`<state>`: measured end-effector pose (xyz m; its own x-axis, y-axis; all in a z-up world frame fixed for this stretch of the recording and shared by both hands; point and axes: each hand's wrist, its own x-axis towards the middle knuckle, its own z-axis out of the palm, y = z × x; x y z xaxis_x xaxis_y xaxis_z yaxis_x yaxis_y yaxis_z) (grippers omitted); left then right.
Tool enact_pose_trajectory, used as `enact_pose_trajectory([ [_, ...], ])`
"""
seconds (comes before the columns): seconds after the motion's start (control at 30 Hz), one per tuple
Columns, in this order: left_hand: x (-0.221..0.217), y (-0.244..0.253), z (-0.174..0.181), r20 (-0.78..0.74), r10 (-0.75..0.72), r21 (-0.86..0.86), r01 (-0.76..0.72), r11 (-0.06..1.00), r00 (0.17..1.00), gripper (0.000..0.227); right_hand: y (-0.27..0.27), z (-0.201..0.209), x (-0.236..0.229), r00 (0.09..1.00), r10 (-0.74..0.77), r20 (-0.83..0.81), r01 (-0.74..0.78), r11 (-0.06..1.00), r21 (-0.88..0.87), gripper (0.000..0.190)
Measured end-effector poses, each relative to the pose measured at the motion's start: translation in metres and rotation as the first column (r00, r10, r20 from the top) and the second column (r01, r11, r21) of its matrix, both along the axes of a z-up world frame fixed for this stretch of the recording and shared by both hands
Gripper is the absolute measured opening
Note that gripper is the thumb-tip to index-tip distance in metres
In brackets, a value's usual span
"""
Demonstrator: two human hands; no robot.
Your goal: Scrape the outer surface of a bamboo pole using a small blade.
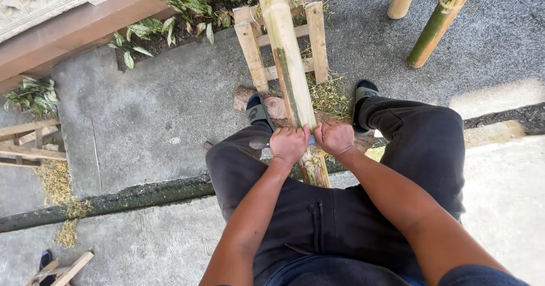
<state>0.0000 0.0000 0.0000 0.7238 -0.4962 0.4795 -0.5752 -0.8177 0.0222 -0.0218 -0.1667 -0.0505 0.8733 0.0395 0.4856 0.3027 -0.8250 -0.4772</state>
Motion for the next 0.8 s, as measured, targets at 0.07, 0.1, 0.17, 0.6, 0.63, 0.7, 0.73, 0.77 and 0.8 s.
enact_pose_trajectory([
  [0.07,0.002,0.001,-0.002,0.005,0.000,0.032,0.000,0.999,1.000,0.044,0.000,-0.005,0.002,1.000,0.014,-0.004,-0.015,1.000,-0.005,0.038],
  [0.1,-0.005,0.002,-0.003,-0.023,0.008,0.071,-0.007,0.997,1.000,0.045,0.001,-0.009,-0.006,0.998,0.037,-0.041,-0.037,0.999,-0.002,0.038],
  [0.17,0.004,0.002,-0.011,-0.064,0.007,0.106,0.000,0.994,0.998,0.046,-0.001,-0.005,0.000,0.995,0.016,-0.097,-0.015,1.000,0.007,0.038],
  [0.6,0.036,-0.005,-0.001,0.043,0.029,-0.014,-0.028,1.000,0.999,0.045,-0.002,0.007,0.032,0.999,-0.026,0.032,0.026,0.999,0.021,0.034],
  [0.63,0.036,-0.005,-0.002,0.043,0.030,-0.018,-0.029,0.999,0.999,0.045,-0.002,0.008,0.033,0.999,-0.025,0.033,0.025,1.000,0.016,0.034],
  [0.7,0.035,-0.004,-0.003,0.021,0.054,0.002,-0.054,0.999,0.998,0.044,-0.001,0.010,0.033,1.000,-0.020,0.012,0.019,1.000,0.016,0.034],
  [0.73,0.036,-0.004,-0.003,0.020,0.056,0.003,-0.056,0.998,0.998,0.044,-0.002,0.010,0.035,1.000,-0.017,0.011,0.017,1.000,0.016,0.034],
  [0.77,0.036,-0.004,-0.004,0.030,0.049,0.001,-0.049,0.999,0.998,0.044,-0.002,0.009,0.035,1.000,-0.010,0.004,0.010,1.000,0.014,0.034],
  [0.8,0.036,-0.005,-0.004,0.040,0.041,0.000,-0.041,0.999,0.998,0.044,-0.003,0.008,0.035,1.000,-0.002,-0.004,0.002,1.000,0.012,0.034],
])
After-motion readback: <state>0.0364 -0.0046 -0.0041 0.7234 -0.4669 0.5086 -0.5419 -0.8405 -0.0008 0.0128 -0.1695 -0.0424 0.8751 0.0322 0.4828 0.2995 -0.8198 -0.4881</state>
